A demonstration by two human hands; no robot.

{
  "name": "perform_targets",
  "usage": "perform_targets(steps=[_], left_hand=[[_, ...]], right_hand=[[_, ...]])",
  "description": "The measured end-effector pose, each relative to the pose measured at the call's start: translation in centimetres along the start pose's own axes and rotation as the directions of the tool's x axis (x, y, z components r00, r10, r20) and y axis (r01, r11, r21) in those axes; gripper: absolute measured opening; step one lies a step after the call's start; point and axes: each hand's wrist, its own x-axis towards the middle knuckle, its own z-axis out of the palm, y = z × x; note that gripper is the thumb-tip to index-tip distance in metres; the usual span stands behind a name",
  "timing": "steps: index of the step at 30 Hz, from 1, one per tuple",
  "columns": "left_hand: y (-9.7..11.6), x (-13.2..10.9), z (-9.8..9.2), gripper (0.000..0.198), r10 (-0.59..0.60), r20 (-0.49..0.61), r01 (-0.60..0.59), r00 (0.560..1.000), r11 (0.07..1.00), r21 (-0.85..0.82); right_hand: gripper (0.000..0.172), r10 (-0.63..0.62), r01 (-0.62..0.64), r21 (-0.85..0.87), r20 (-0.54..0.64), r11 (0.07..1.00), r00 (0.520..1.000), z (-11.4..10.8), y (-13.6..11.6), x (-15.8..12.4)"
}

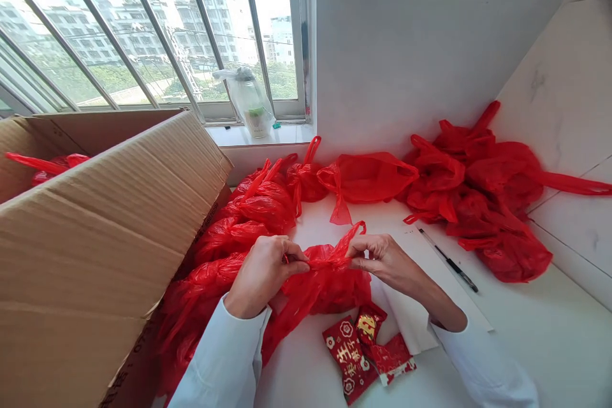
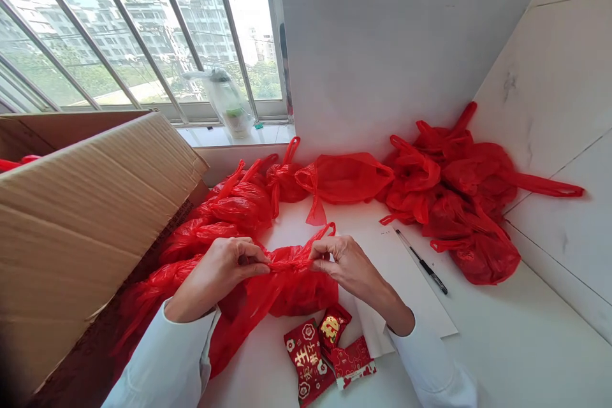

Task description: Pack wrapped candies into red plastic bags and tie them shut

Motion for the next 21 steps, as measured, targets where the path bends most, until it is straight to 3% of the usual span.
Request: perform_targets(steps=[5, 9, 12, 14, 18, 21], left_hand=[[-1.4, -0.8, -2.0, 0.014, -0.058, -0.059, 0.06, 0.997, 0.998, 0.034], [-1.1, -1.6, -2.7, 0.019, -0.036, -0.067, 0.041, 0.997, 0.997, 0.07], [0.0, -1.3, -1.2, 0.043, 0.14, -0.06, -0.133, 0.988, 0.985, 0.109], [0.8, -0.7, 0.5, 0.043, 0.261, -0.039, -0.255, 0.964, 0.958, 0.13], [1.4, 0.5, 2.7, 0.019, 0.27, -0.025, -0.264, 0.963, 0.954, 0.141], [1.2, 0.7, 2.2, 0.014, 0.237, -0.089, -0.228, 0.968, 0.969, 0.098]], right_hand=[[0.017, 0.089, -0.086, -0.084, 0.024, 0.993, 0.996, -2.1, 2.2, -0.1], [0.009, 0.123, -0.109, -0.163, 0.077, 0.981, 0.989, -4.1, 1.8, -1.3], [0.043, 0.06, -0.044, -0.171, 0.088, 0.984, 0.994, -3.9, 0.4, -1.8], [0.055, 0.003, 0.007, -0.123, 0.079, 0.992, 0.997, -2.7, -0.3, -1.5], [0.024, -0.058, 0.053, -0.082, -0.054, 0.995, 0.997, 0.6, -0.4, 0.0], [0.01, -0.039, 0.027, -0.109, -0.118, 0.994, 0.992, 1.3, -0.1, 0.5]])
